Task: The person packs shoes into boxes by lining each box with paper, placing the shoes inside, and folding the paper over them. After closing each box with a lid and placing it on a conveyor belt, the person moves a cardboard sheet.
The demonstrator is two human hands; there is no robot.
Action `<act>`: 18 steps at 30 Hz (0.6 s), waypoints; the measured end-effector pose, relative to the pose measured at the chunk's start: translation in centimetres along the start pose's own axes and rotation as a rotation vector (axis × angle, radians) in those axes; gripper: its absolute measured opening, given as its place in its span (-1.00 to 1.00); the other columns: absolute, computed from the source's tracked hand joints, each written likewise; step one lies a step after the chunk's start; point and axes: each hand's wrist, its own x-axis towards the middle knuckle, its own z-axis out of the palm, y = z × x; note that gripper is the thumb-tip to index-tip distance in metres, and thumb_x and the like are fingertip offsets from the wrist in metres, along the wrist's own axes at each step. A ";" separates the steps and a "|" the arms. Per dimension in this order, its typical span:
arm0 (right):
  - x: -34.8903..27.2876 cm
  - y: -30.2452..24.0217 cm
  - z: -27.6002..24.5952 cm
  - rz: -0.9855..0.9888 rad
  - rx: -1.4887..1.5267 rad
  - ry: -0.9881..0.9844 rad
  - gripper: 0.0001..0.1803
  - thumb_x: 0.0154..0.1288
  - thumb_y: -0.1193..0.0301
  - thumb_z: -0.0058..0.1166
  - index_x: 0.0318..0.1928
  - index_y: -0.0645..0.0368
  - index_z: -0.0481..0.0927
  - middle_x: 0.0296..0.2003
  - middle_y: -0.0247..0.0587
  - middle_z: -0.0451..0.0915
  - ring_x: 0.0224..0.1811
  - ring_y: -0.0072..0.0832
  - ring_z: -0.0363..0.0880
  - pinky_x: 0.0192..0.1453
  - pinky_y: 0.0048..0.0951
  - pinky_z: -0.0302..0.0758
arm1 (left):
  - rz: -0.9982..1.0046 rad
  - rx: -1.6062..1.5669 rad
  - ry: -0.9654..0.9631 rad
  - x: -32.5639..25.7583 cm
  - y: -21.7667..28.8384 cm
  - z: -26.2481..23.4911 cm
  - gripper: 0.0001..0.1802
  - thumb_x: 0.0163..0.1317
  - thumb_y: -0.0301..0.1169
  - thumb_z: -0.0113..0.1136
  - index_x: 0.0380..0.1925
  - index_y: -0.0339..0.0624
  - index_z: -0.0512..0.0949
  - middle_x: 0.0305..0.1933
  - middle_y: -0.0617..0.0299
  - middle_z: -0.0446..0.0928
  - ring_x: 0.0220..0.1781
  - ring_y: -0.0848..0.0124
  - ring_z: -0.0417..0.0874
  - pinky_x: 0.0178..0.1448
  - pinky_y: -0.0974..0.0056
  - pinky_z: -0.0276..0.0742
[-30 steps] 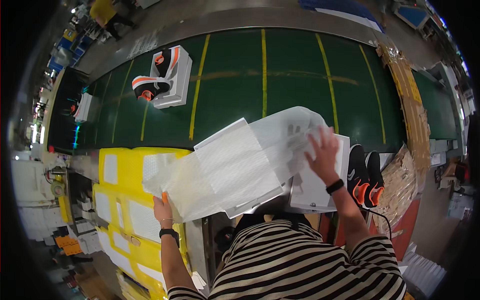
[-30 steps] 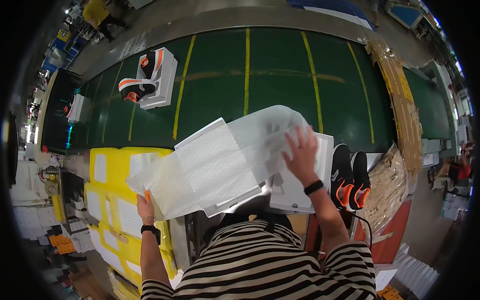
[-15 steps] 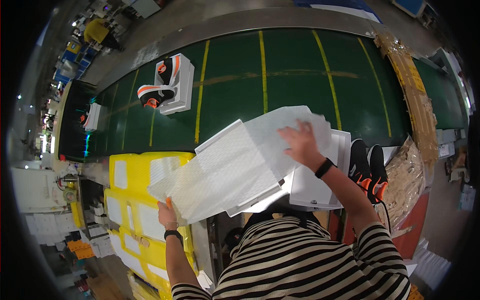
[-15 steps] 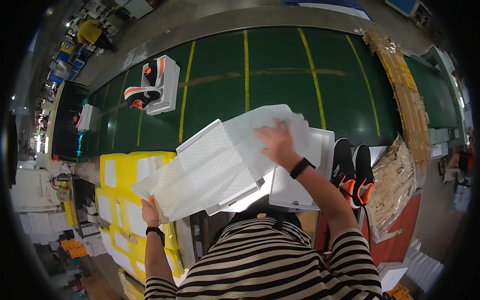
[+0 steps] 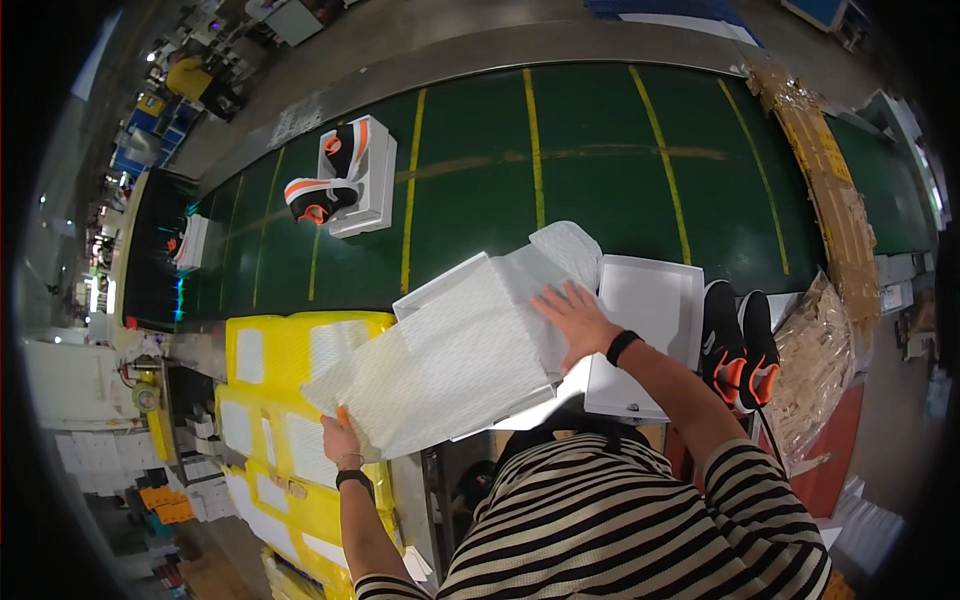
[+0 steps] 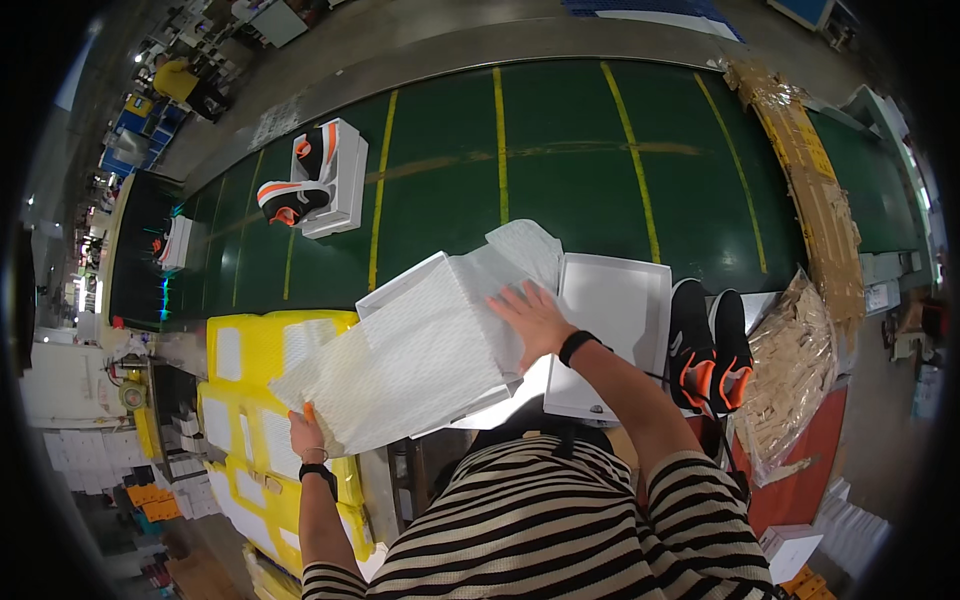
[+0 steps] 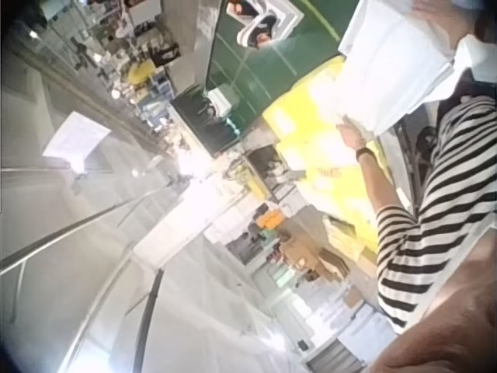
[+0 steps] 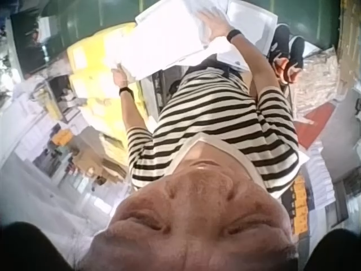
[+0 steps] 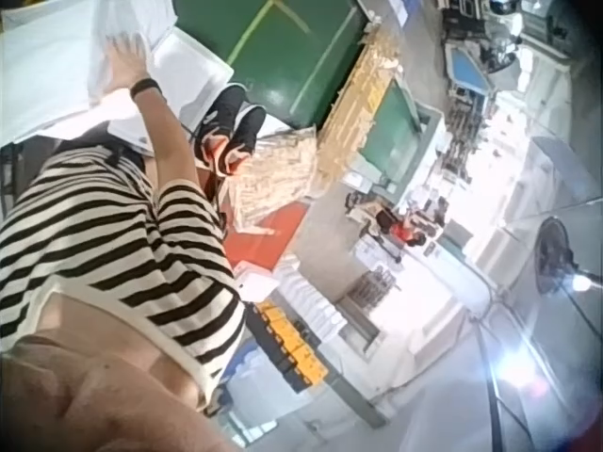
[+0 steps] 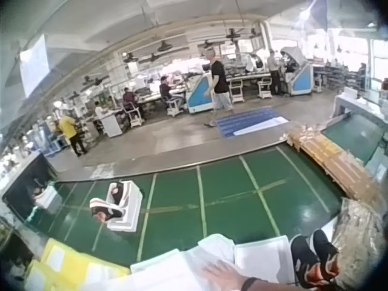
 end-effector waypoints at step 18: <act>-16.1 -0.2 0.2 0.338 0.594 0.900 -0.58 0.09 0.51 0.25 0.03 0.15 0.59 -0.07 -0.07 0.63 0.01 -0.19 0.59 0.10 -0.27 0.48 | 0.212 -0.073 0.110 3.4 -1.6 1.2 -0.22 0.37 0.24 -0.23 0.16 -0.31 0.35 -0.02 -0.19 0.59 -0.04 -0.21 0.58 -0.04 -0.12 0.48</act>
